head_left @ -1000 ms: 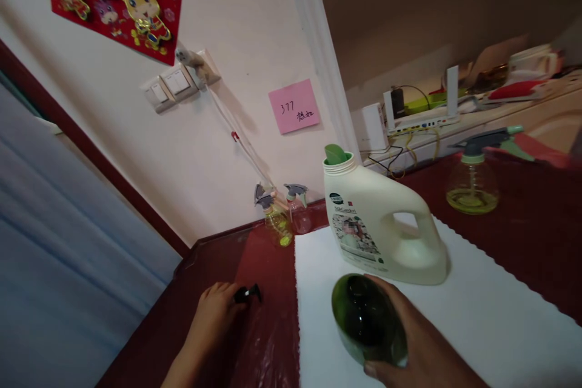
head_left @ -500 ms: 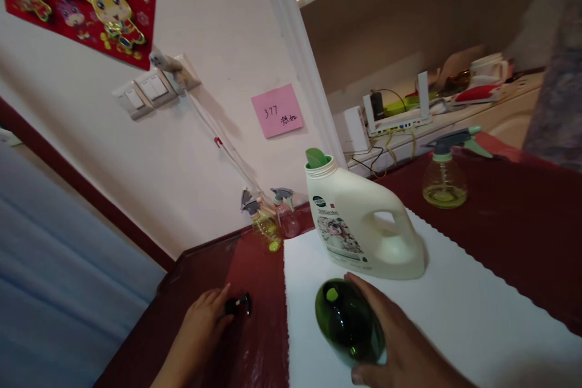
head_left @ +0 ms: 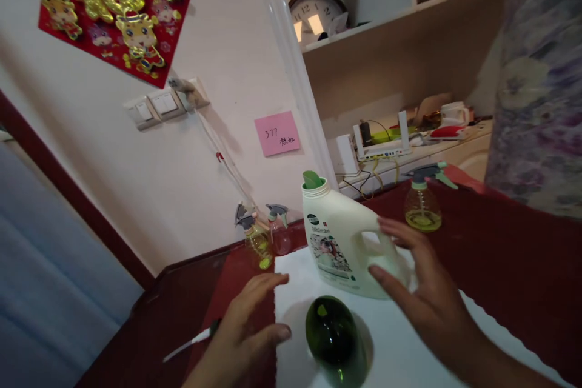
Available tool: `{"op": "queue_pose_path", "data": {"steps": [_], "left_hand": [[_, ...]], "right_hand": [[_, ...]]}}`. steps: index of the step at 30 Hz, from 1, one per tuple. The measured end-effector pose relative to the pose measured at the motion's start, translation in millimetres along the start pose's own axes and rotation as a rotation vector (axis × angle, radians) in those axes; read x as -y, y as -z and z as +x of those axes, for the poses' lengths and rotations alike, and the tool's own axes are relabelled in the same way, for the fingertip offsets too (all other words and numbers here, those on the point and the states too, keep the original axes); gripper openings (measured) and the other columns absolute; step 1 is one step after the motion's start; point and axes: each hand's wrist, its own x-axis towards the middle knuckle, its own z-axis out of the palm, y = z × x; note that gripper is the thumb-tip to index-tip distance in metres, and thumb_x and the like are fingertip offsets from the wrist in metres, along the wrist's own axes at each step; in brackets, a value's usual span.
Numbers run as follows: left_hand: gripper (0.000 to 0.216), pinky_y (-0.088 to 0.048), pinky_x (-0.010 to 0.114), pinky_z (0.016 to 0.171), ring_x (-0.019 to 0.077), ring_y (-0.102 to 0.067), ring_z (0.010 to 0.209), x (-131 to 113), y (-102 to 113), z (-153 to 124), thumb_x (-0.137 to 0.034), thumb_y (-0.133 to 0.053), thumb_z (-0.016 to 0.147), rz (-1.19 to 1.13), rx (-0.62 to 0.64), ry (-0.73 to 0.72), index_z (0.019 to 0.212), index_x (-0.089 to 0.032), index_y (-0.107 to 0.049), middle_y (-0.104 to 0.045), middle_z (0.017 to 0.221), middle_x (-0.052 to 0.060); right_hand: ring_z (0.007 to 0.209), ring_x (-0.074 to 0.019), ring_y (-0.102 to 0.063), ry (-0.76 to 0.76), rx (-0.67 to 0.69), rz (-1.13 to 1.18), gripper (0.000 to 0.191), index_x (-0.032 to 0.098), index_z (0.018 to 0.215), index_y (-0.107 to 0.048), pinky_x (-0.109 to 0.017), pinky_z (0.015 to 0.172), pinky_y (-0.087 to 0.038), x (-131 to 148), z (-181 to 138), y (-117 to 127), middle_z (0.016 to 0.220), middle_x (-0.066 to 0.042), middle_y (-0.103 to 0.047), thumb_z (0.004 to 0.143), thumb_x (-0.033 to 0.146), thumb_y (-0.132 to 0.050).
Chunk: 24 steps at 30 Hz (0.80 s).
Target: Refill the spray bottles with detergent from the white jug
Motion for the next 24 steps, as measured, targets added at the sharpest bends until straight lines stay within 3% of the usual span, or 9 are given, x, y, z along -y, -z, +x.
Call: {"op": "queue_pose_path", "data": {"steps": [3, 5, 7, 9, 13, 16, 20, 24], "left_hand": [[0.095, -0.031, 0.059, 0.117, 0.0396, -0.044, 0.138, -1.6, -32.0, 2.3, -0.045, -0.094, 0.054, -0.136, 0.127, 0.076, 0.14, -0.032, -0.056, -0.051, 0.149, 0.012], [0.117, -0.027, 0.059, 0.118, 0.0413, -0.041, 0.14, 2.7, -53.4, 3.1, -0.038, -0.098, 0.045, -0.167, 0.191, 0.093, 0.148, -0.026, -0.045, -0.045, 0.153, 0.016], [0.119, -0.025, 0.06, 0.118, 0.0418, -0.041, 0.14, 6.4, -70.3, 3.4, -0.032, -0.097, 0.046, -0.207, 0.205, 0.096, 0.151, -0.024, -0.04, -0.045, 0.153, 0.018], [0.112, -0.028, 0.059, 0.117, 0.0409, -0.043, 0.137, 6.9, -79.7, 3.2, -0.027, -0.094, 0.05, -0.253, 0.184, 0.104, 0.149, -0.022, -0.042, -0.048, 0.15, 0.018], [0.103, -0.032, 0.057, 0.115, 0.0401, -0.047, 0.135, 3.0, -79.4, 4.4, -0.026, -0.092, 0.053, -0.304, 0.076, 0.065, 0.146, -0.022, -0.046, -0.053, 0.146, 0.017], [0.106, -0.027, 0.059, 0.118, 0.041, -0.042, 0.139, 7.0, -76.9, 7.7, -0.027, -0.091, 0.055, -0.262, 0.011, 0.062, 0.149, -0.025, -0.044, -0.049, 0.151, 0.015], [0.123, -0.022, 0.057, 0.121, 0.0415, -0.034, 0.145, 23.9, -81.5, 10.3, -0.027, -0.093, 0.048, -0.212, 0.043, 0.181, 0.155, -0.02, -0.033, -0.039, 0.158, 0.019], [0.136, -0.019, 0.054, 0.122, 0.04, -0.028, 0.148, 33.6, -81.9, 9.9, -0.035, -0.094, 0.045, -0.173, 0.087, 0.211, 0.159, -0.016, -0.023, -0.032, 0.162, 0.021]], "right_hand": [[0.133, -0.0339, -0.047, -0.114, 0.008, -0.046, 0.066, 0.022, 0.132, -0.05, -0.053, 0.112, -0.035, -17.4, 42.5, 5.1, 0.142, -0.013, -0.053, 0.078, 0.054, -0.069], [0.118, -0.0329, -0.059, -0.232, 0.113, -0.001, 0.065, 0.019, 0.124, -0.056, -0.049, 0.101, -0.044, -29.6, 60.6, 4.8, 0.128, -0.013, -0.064, 0.074, 0.057, -0.071], [0.093, -0.0298, -0.067, -0.313, 0.23, 0.025, 0.055, 0.017, 0.108, -0.064, -0.043, 0.083, -0.051, -37.5, 69.5, 3.2, 0.101, -0.01, -0.074, 0.073, 0.059, -0.071], [0.075, -0.0268, -0.067, -0.343, 0.294, 0.012, 0.048, 0.017, 0.092, -0.067, -0.039, 0.07, -0.051, -40.3, 71.6, 1.3, 0.078, -0.006, -0.073, 0.072, 0.061, -0.07], [0.059, -0.0206, -0.059, -0.35, 0.265, 0.0, 0.049, 0.018, 0.08, -0.063, -0.033, 0.058, -0.045, -37.7, 66.4, -4.5, 0.06, 0.0, -0.063, 0.07, 0.065, -0.069], [0.055, -0.0168, -0.05, -0.35, 0.187, 0.009, 0.048, 0.02, 0.08, -0.06, -0.031, 0.053, -0.039, -33.5, 60.5, -11.6, 0.057, 0.004, -0.055, 0.071, 0.067, -0.067], [0.054, -0.0158, -0.045, -0.348, 0.102, -0.001, 0.046, 0.02, 0.079, -0.059, -0.031, 0.053, -0.036, -27.4, 56.7, -20.4, 0.056, 0.005, -0.05, 0.072, 0.065, -0.067], [0.052, -0.0162, -0.043, -0.348, 0.08, -0.036, 0.046, 0.021, 0.075, -0.059, -0.032, 0.052, -0.034, -22.2, 60.3, -19.6, 0.051, 0.005, -0.048, 0.069, 0.066, -0.068]]}}
